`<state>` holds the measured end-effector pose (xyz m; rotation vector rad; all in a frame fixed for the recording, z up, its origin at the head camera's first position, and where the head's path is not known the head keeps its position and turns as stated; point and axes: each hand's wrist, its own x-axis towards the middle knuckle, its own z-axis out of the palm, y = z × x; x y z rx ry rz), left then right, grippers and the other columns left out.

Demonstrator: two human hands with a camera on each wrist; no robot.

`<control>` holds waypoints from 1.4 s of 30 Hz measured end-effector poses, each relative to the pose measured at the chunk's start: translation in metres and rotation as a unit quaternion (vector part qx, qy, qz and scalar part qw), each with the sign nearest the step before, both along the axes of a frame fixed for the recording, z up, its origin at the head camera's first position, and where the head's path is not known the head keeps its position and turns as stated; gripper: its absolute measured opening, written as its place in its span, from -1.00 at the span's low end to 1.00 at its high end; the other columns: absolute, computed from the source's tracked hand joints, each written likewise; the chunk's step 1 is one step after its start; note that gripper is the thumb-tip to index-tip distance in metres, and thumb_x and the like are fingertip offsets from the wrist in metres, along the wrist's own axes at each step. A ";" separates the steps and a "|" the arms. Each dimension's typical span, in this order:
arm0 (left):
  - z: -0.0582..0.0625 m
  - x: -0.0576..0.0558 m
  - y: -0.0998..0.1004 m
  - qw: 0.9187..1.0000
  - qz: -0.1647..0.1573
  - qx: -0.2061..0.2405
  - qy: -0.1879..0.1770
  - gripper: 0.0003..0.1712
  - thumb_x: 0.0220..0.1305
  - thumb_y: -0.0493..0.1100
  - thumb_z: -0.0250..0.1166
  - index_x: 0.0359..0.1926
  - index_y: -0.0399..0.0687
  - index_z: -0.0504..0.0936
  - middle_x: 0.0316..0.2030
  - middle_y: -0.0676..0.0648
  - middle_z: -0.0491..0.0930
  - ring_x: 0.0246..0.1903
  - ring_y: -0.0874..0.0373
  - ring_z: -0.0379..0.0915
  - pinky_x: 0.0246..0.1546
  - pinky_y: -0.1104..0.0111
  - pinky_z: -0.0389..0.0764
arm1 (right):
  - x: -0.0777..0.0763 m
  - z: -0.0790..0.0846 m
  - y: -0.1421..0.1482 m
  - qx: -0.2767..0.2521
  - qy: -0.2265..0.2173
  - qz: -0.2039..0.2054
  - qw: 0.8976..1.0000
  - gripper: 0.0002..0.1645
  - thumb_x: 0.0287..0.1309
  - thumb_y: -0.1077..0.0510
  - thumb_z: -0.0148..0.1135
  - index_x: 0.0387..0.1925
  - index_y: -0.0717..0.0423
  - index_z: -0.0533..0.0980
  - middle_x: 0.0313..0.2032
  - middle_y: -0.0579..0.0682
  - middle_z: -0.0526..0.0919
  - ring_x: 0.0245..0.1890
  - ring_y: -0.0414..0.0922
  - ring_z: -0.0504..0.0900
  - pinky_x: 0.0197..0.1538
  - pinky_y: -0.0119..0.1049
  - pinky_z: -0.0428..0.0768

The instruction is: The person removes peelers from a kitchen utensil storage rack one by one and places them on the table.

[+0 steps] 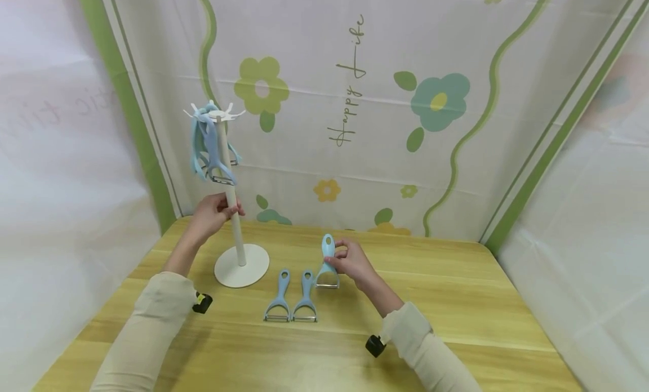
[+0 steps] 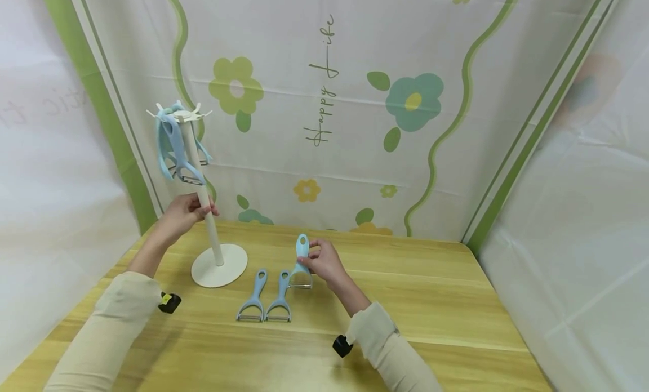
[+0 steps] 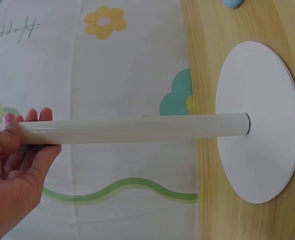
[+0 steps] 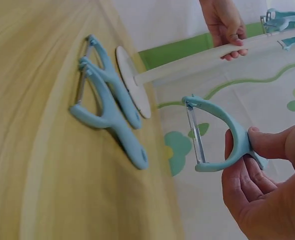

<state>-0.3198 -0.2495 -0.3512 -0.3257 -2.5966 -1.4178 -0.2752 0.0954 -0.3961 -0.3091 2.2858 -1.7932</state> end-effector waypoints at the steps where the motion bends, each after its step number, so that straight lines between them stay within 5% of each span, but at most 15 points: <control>1: 0.000 0.000 0.000 1.000 0.000 0.001 -0.001 -0.78 0.38 -0.19 0.06 -0.15 -0.29 0.50 -0.19 -0.28 0.62 -0.07 -0.19 0.53 0.01 0.01 0.51 | 0.000 -0.003 0.001 -0.001 -0.008 -0.001 1.000 -0.53 0.12 0.37 0.21 0.05 0.42 0.31 -0.39 0.23 0.66 -0.39 -0.01 0.69 -0.23 -0.16 0.67; 9: -0.001 -0.002 -0.002 1.000 0.000 -0.002 0.004 -0.80 0.36 -0.20 0.08 -0.16 -0.27 0.51 -0.20 -0.27 0.63 -0.11 -0.09 0.55 0.00 0.02 0.52 | -0.011 -0.049 0.014 0.029 -0.058 -0.016 0.998 -0.54 0.13 0.29 0.24 0.04 0.34 0.33 -0.39 0.11 0.68 -0.43 -0.11 0.68 -0.27 -0.16 0.66; 14: -0.003 -0.003 -0.002 1.000 -0.001 -0.003 0.006 -0.79 0.36 -0.19 0.08 -0.16 -0.27 0.51 -0.20 -0.27 0.63 -0.09 -0.13 0.55 0.02 0.01 0.50 | -0.009 -0.063 0.018 0.047 -0.072 -0.010 0.996 -0.51 0.13 0.30 0.22 0.07 0.34 0.29 -0.36 0.11 0.67 -0.46 -0.15 0.65 -0.29 -0.19 0.64; 23: -0.001 -0.002 -0.001 1.000 0.001 0.001 0.008 -0.80 0.36 -0.21 0.09 -0.15 -0.28 0.51 -0.21 -0.27 0.63 -0.08 -0.17 0.54 0.02 0.01 0.50 | -0.004 -0.078 0.020 0.054 -0.081 0.008 0.995 -0.36 0.14 0.30 0.21 0.21 0.37 0.20 -0.41 0.06 0.66 -0.49 -0.17 0.62 -0.38 -0.30 0.59; 31: -0.002 -0.001 0.000 1.000 0.000 -0.007 0.015 -0.83 0.35 -0.22 0.09 -0.18 -0.26 0.52 -0.23 -0.26 0.64 -0.13 -0.10 0.57 0.01 0.01 0.51 | -0.002 -0.085 0.017 0.065 -0.083 0.001 0.994 -0.48 0.13 0.30 0.22 0.09 0.41 0.30 -0.44 0.05 0.66 -0.52 -0.19 0.61 -0.43 -0.35 0.58; 38: -0.002 -0.001 -0.001 1.000 -0.001 0.000 0.011 -0.83 0.35 -0.24 0.09 -0.17 -0.29 0.51 -0.22 -0.27 0.63 -0.12 -0.12 0.56 0.03 0.00 0.49 | -0.002 -0.086 0.016 0.100 -0.055 -0.009 0.993 -0.48 0.09 0.27 0.27 0.05 0.44 0.34 -0.47 0.05 0.63 -0.57 -0.21 0.46 -0.52 -0.40 0.39; 42: -0.002 -0.002 -0.001 1.000 -0.001 0.002 0.012 -0.83 0.35 -0.25 0.09 -0.17 -0.30 0.51 -0.22 -0.28 0.63 -0.12 -0.12 0.57 0.04 0.00 0.49 | -0.001 -0.087 0.016 0.114 -0.044 -0.009 0.993 -0.49 0.08 0.28 0.27 0.03 0.47 0.36 -0.47 0.06 0.63 -0.55 -0.21 0.51 -0.50 -0.37 0.48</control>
